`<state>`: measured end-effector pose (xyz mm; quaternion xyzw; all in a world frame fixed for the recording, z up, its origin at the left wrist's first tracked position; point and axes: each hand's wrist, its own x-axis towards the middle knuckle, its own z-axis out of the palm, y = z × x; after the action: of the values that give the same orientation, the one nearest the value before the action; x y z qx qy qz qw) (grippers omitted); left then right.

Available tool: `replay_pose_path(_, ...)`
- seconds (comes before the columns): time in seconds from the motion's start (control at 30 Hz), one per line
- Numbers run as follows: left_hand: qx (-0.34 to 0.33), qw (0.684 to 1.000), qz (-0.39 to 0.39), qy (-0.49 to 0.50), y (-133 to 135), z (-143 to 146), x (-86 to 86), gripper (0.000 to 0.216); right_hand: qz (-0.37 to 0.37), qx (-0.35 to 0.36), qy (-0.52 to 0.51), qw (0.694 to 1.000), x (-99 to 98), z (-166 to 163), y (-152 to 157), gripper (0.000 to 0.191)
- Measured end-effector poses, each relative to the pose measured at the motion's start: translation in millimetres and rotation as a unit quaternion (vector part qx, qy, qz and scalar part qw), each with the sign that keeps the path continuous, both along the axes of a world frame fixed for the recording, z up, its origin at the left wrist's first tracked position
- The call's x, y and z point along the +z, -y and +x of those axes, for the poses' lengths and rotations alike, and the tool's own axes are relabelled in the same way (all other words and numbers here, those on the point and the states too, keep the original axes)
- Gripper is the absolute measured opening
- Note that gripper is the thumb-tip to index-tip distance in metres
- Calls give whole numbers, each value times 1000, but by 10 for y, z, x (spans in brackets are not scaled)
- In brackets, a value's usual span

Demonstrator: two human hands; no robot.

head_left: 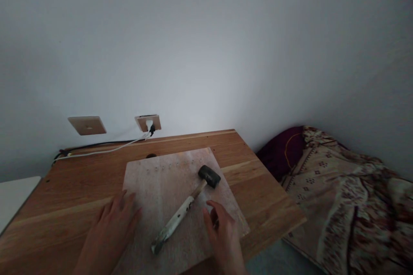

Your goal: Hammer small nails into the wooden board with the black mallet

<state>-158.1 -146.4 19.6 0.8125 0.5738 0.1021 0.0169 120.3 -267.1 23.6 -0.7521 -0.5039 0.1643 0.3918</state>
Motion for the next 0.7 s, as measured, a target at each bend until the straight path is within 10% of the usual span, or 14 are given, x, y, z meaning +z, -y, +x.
replay_pose_path(0.27, -16, 998, -51, 45, 224, 86, -25, 45, 9, 52, 246, 968, -235, 624, 296, 32)
replay_pose_path(0.7, -233, 964, 33, 126, 236, 1498, -147, 28, -19, -38, 326, 944, -401, 2281, 415, 53)
